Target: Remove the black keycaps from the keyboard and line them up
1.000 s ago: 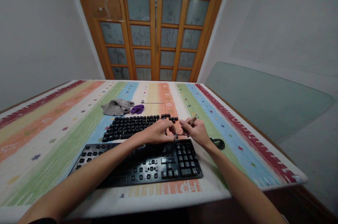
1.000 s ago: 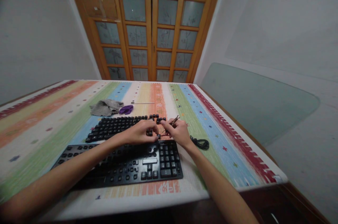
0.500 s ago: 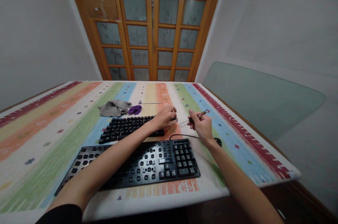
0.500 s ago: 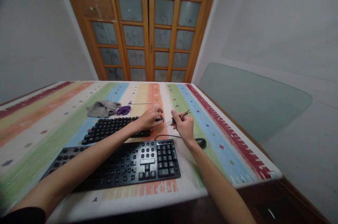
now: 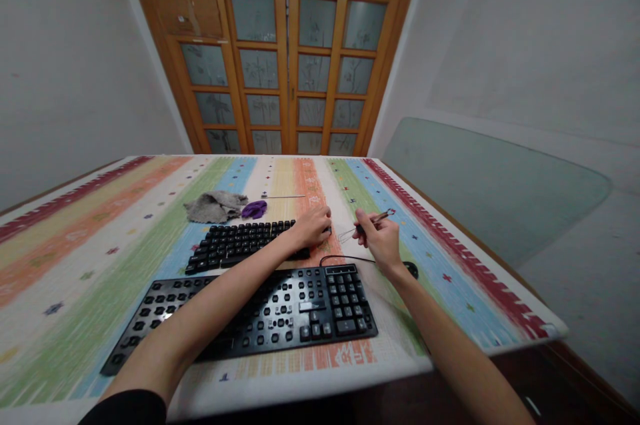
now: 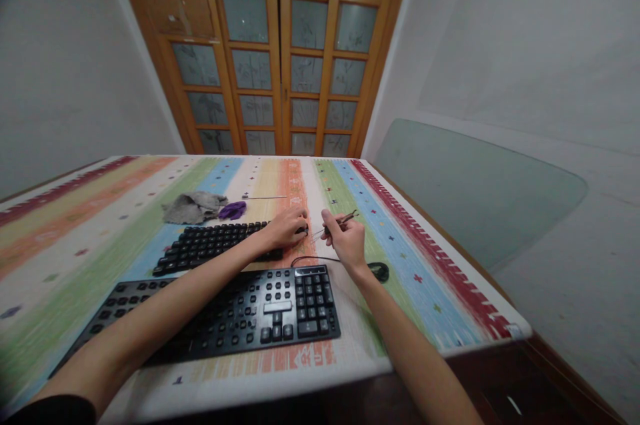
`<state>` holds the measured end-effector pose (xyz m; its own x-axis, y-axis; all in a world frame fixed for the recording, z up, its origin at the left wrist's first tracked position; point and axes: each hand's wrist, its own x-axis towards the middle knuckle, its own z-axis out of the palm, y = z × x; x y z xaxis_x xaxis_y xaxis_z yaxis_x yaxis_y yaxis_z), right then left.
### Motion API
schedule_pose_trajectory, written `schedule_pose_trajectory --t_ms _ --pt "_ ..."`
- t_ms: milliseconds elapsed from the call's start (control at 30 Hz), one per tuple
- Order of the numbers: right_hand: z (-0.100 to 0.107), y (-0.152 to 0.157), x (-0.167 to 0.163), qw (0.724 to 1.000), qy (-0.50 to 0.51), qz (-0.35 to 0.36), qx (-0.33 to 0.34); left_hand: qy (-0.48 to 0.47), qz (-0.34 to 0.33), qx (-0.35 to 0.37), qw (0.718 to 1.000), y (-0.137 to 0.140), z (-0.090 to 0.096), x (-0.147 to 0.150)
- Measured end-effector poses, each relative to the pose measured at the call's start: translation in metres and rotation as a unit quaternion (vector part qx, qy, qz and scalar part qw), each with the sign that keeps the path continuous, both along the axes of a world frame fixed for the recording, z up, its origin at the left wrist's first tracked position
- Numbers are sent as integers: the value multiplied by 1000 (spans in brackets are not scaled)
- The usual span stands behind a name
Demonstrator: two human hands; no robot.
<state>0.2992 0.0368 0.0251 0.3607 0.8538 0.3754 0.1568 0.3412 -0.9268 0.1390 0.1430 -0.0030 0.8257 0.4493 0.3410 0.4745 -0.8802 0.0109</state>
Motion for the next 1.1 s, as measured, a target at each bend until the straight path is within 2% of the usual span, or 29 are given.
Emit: schedule_pose_trajectory --t_ms 433,667,800,967,1100 --pt "-3 0 0 1000 -12 10 7 5 0 10 1000 -6 3 -3" --pt "-6 -4 -1 998 -53 46 4 -56 -5 -2 998 -15 11 -20" --pt "-9 -13 -8 982 -120 144 -3 -84 -34 -46 995 -41 16 -44" --pt "-9 -37 -27 941 -217 260 20 -69 -45 -114 990 -99 20 -81" --pt "-13 -57 -41 931 -252 258 62 -66 -41 -184 980 -143 20 -105"
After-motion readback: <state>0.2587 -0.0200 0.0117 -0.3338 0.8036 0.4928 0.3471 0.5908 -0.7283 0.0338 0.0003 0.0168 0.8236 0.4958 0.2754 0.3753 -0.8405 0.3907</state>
